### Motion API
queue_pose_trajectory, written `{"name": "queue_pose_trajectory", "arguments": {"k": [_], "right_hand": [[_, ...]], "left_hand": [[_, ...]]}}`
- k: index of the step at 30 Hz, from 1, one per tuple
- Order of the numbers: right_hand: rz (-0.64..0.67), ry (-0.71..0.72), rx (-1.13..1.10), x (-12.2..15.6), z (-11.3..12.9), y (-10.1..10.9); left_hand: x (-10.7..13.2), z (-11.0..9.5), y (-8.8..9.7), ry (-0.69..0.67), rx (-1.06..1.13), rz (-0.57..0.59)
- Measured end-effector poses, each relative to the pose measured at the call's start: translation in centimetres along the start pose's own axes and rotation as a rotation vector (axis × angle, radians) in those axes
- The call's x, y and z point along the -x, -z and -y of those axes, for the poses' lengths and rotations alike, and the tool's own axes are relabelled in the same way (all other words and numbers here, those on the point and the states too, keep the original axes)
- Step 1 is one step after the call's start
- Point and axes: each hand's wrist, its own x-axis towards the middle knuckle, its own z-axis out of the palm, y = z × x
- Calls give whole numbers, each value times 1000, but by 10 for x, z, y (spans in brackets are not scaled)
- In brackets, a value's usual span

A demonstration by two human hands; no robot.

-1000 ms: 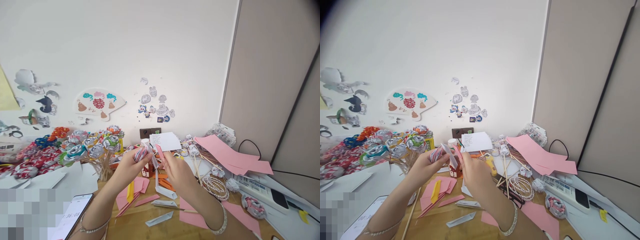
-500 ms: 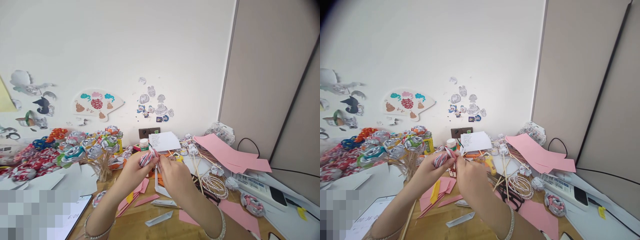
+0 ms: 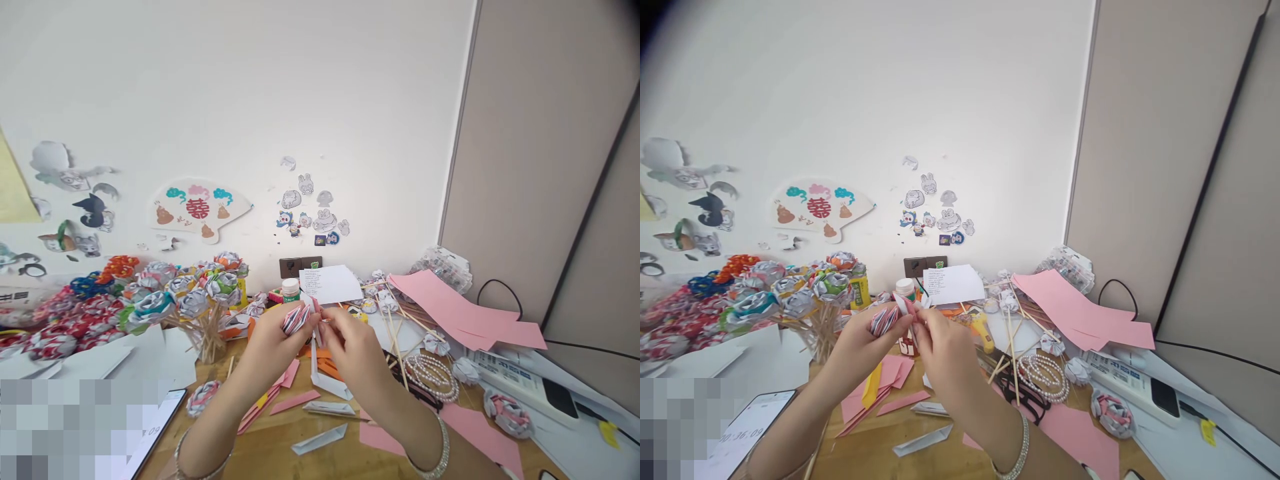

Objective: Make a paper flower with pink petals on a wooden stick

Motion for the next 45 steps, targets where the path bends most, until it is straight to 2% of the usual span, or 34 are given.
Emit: {"name": "queue_pose_trajectory", "arguments": {"k": [3,6,17,25,28,30,32,36,38,42,45], "right_hand": [[-52,-50,-155,0,0,0],[-65,-57,-206,0,2,1],[-28,-63,-139,0,4,8],[-2,-49,-189,1,7,7],[-18,-55,-249,0,9,10],[-10,-42,-261,0,7,7],[92,6,-212,2,4,-1],[547,117,76,14,-9,-39],[738,110,274,23,-17,-61],[860,100,415,37,-32,-92],[836,60,452,42,-39,-99]], "left_hand": [[1,0,1,1,19,4],[2,-2,2,0,36,11],[3,1,0,-21,88,80],[2,-3,-2,-67,18,12],[1,-1,3,0,2,-33],[0,2,8,72,-9,-115],[-1,5,14,120,-42,-208],[-2,11,25,190,-119,-293],[-3,13,29,201,-146,-317],[-3,12,34,185,-181,-314],[-2,11,36,183,-178,-306]]}}
